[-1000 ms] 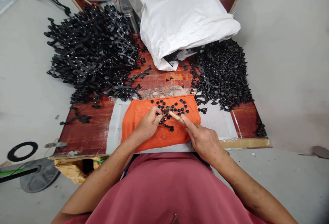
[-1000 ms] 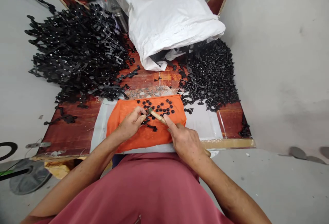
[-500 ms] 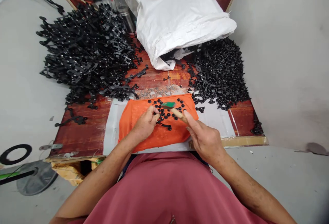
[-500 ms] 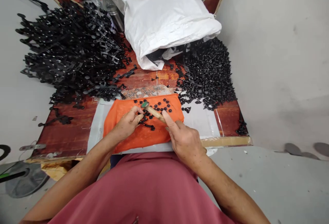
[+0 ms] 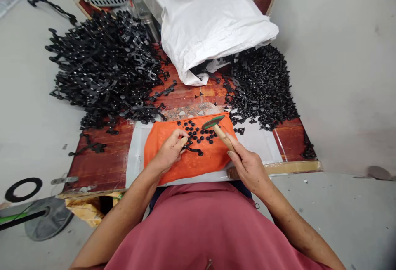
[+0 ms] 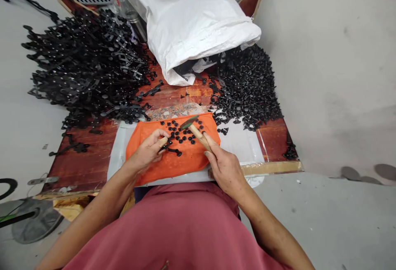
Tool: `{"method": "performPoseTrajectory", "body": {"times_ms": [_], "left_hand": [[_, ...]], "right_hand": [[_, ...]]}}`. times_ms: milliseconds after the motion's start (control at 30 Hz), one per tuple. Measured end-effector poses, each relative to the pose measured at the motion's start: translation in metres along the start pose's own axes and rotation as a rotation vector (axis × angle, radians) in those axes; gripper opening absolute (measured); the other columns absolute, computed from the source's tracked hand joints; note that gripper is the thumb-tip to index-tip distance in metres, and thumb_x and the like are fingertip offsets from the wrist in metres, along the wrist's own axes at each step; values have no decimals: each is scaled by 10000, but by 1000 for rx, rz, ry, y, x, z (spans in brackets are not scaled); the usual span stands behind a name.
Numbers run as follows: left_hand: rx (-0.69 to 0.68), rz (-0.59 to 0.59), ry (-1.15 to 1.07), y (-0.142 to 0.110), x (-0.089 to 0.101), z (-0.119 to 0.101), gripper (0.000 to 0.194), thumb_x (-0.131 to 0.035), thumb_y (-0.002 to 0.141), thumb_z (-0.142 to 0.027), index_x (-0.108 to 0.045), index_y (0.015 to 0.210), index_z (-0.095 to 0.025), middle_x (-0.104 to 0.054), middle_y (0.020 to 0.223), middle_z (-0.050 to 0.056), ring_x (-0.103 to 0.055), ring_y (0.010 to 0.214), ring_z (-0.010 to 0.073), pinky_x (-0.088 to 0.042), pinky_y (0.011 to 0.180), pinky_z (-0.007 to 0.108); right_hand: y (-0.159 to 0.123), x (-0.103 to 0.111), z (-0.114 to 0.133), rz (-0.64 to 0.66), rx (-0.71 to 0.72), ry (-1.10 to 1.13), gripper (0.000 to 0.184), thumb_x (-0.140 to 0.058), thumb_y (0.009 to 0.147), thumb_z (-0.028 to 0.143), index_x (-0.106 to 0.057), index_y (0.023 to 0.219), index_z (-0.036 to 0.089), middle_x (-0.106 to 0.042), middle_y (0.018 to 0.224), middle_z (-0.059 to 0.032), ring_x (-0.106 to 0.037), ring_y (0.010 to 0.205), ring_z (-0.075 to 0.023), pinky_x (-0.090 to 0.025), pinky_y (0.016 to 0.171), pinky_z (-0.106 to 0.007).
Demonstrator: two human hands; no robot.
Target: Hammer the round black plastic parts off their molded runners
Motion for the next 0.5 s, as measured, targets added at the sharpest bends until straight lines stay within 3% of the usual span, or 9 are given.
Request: {"method": "performPoseTrajectory", "body": {"times_ms": [167, 267, 367, 500], "left_hand": [[91, 108, -336, -16, 1, -3, 325, -710, 880, -453, -479, 967, -241, -277, 525, -144, -156, 373, 28, -176, 368, 119], [154, 216, -553, -27, 0, -2, 194, -683, 903, -296, -523, 978, -217, -292, 551, -128, -141, 378, 19, -221, 354, 107], [226, 346, -796, -39, -6, 4, 51, -595, 932, -220, -553, 924, -192, -247, 536, -118, -88, 375, 22, -236, 336, 103], [231, 407, -1005, -50, -12, 14, 49, -573, 927, -219, -597, 950, -183, -181, 501, -129, -11, 367, 23, -212, 305, 91]], "right_hand": [[-3, -6, -9, -27, -39, 140, 451, -461, 1045, 358, -550, 1470, 237, -746, 1191, -60, -704, 973, -221, -540, 846, -316], [-2, -10, -8, -8, -73, 236, 337, -524, 1009, 365, -646, 1286, 218, -709, 926, -6, -635, 779, -172, -515, 704, -263], [1, -15, -3, 18, -108, 344, 256, -529, 1003, 383, -656, 1161, 227, -535, 675, 60, -494, 570, -129, -424, 536, -228], [5, -22, 12, 49, -103, 421, 221, -529, 997, 408, -637, 1080, 233, -423, 580, 89, -406, 475, -116, -353, 471, -229]]}}
Point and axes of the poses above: each hand's wrist, its own y-axis towards the middle knuckle, its own x-axis out of the back of the hand, z = x × y, the point moved 5 cm from there along y, towards the middle knuckle
